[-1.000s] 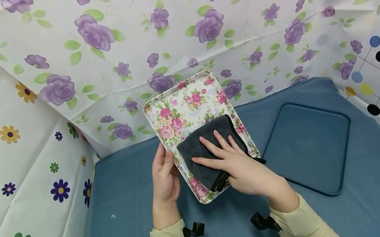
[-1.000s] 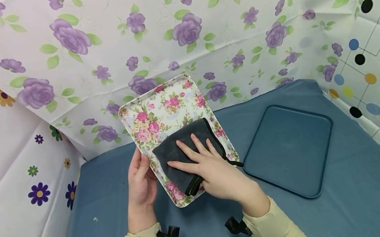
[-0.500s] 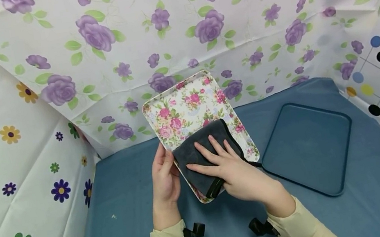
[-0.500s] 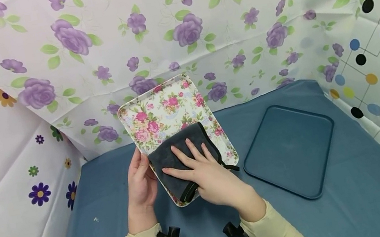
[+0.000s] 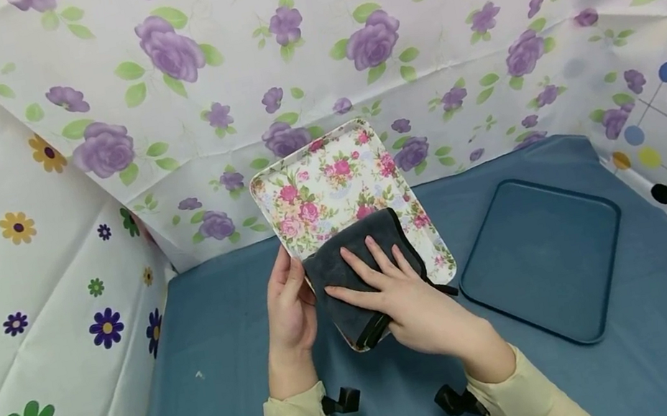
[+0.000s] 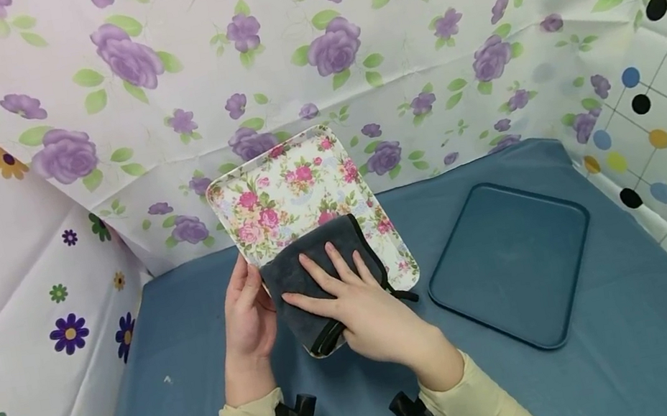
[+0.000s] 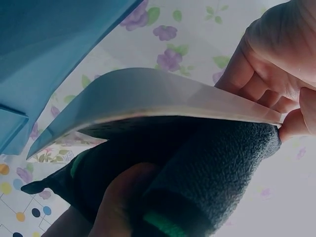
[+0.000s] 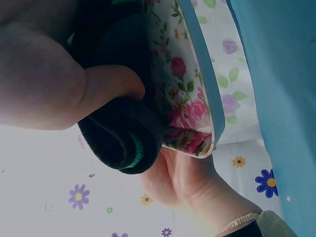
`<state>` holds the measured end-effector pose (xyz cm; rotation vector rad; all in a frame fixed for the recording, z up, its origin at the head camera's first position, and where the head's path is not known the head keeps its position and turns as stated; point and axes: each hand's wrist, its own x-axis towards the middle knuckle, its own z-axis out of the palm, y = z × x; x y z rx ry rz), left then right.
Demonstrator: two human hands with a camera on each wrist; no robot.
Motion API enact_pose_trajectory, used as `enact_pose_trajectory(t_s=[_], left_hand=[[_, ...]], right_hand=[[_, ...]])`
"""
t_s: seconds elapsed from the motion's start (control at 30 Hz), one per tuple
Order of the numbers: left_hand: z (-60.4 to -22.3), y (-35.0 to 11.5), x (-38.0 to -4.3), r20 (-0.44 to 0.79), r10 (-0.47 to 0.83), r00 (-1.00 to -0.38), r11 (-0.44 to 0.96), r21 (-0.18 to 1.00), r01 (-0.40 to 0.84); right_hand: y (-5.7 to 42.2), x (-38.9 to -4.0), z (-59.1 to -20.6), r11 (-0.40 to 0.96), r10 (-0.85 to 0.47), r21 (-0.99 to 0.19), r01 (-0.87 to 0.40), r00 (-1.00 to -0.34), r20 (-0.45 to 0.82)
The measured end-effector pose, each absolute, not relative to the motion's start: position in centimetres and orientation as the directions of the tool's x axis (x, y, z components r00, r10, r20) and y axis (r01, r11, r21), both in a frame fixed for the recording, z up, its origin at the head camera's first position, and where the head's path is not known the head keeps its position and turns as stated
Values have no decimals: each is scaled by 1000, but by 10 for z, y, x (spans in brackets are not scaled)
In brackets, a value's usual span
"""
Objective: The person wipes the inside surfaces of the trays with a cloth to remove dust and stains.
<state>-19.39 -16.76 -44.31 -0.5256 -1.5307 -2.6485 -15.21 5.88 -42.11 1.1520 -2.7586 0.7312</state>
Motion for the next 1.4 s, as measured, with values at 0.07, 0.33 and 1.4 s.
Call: enact_pose_trajectory(t_s=[0.07, 0.33, 1.4], left_hand=[[-443, -167, -194, 312, 140, -940, -512, 835, 201], [-444, -168, -194, 312, 143, -939, -507, 838, 201], [-443, -172, -194, 318, 137, -938, -502, 839, 211]], right_hand=[[60, -152, -421, 607, -655, -407, -683, -720, 232], [63, -152, -420, 598, -657, -432, -675, -722, 217], [93, -167, -419, 643, -568, -472, -603, -789, 235]])
